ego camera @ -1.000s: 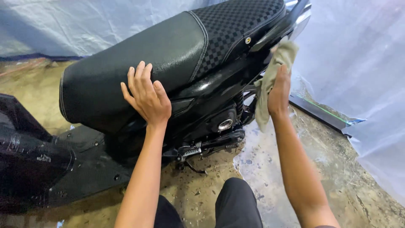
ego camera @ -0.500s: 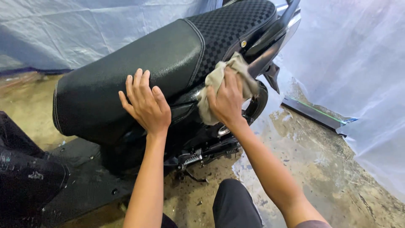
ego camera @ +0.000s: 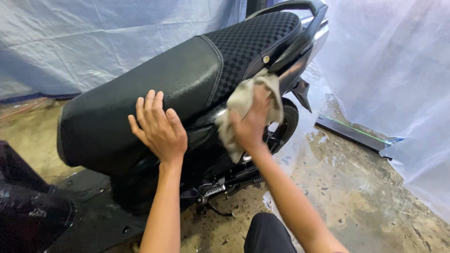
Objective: The person wipes the seat and body panels of a black scooter using a cloth. They clean the seat, side panels, and rear wheel area, occasionally adjusting the cloth to wipe different surfaces.
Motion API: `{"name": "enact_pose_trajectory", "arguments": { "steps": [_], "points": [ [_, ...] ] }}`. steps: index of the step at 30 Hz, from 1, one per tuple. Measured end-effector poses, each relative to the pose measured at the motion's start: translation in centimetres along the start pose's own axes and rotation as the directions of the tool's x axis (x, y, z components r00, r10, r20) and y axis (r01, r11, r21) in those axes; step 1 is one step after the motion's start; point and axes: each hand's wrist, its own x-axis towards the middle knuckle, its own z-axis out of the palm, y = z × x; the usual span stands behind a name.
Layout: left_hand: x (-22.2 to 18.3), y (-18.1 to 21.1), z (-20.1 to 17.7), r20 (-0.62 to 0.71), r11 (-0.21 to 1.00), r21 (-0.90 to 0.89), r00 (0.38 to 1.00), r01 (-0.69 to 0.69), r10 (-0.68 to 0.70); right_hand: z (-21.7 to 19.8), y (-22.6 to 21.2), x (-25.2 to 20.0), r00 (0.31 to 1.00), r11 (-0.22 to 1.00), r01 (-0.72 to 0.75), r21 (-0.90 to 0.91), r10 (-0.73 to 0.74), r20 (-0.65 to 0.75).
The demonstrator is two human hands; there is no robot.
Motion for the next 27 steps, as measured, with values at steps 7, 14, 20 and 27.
{"name": "enact_pose_trajectory", "arguments": {
  "steps": [7, 14, 20, 27],
  "points": [
    [-0.2, -0.4, 0.4, 0.030, 1.000, -0.016, 1.000, -0.004, 0.004, -1.3, 3.6, 0.5, 0.930, 0.932, 0.355, -0.078, -0.344, 0.128],
    [-0.1, -0.3, 0.0, 0.005, 0.999, -0.042, 1.000, 0.021, -0.021, -0.3, 1.8, 2.6, 0.996, 0.974, 0.068, -0.216, -0.077, -0.033],
    [-0.4, -0.5, 0.0, 0.041, 0.992, -0.110, 0.997, 0.068, -0.064, 3.1, -5.8, -4.2, 0.983, 0.981, 0.183, -0.060, -0.182, 0.021],
    [-0.2, -0.2, -0.2, 0.055, 0.992, -0.093, 0.996, 0.082, -0.077, 0.9, -0.2, -1.7, 0.708, 0.717, 0.448, 0.534, -0.649, 0.278]
  ]
}}
